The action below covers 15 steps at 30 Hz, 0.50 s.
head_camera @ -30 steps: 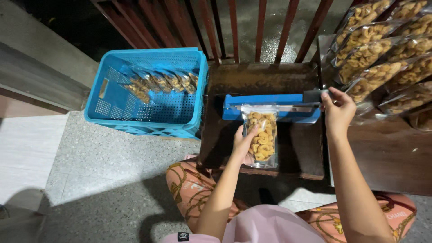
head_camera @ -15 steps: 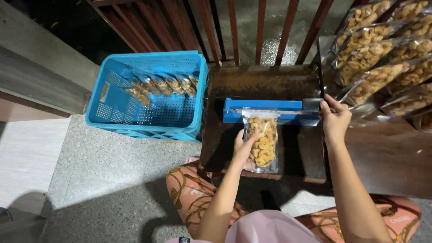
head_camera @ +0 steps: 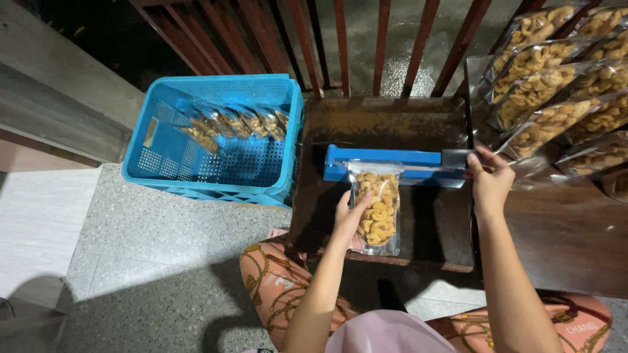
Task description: The person uses a heat sealer to close bags of snack items and places the sealed bags into a blue crate.
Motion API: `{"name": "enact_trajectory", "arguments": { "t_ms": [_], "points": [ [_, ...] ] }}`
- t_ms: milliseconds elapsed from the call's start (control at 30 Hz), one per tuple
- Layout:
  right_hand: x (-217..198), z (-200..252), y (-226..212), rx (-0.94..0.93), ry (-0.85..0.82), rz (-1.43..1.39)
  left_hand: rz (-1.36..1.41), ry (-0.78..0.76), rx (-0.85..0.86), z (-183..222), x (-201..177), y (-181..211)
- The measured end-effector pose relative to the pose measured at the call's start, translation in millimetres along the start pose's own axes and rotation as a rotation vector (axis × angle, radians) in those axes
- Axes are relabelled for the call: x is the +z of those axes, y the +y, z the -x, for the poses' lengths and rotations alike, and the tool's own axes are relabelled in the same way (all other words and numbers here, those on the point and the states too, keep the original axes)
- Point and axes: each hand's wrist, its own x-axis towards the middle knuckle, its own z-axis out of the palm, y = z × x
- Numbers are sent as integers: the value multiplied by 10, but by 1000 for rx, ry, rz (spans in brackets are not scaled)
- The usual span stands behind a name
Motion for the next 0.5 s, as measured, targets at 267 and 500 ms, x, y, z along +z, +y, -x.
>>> {"name": "enact_trajectory", "arguments": {
  "t_ms": [267, 500],
  "points": [
    [-69, 22, 127, -87, -96, 66, -84, 22, 4, -7, -17, -11],
    [-12, 51, 32, 19, -82, 41, -43, -1, 37, -32, -23, -38]
  ]
}}
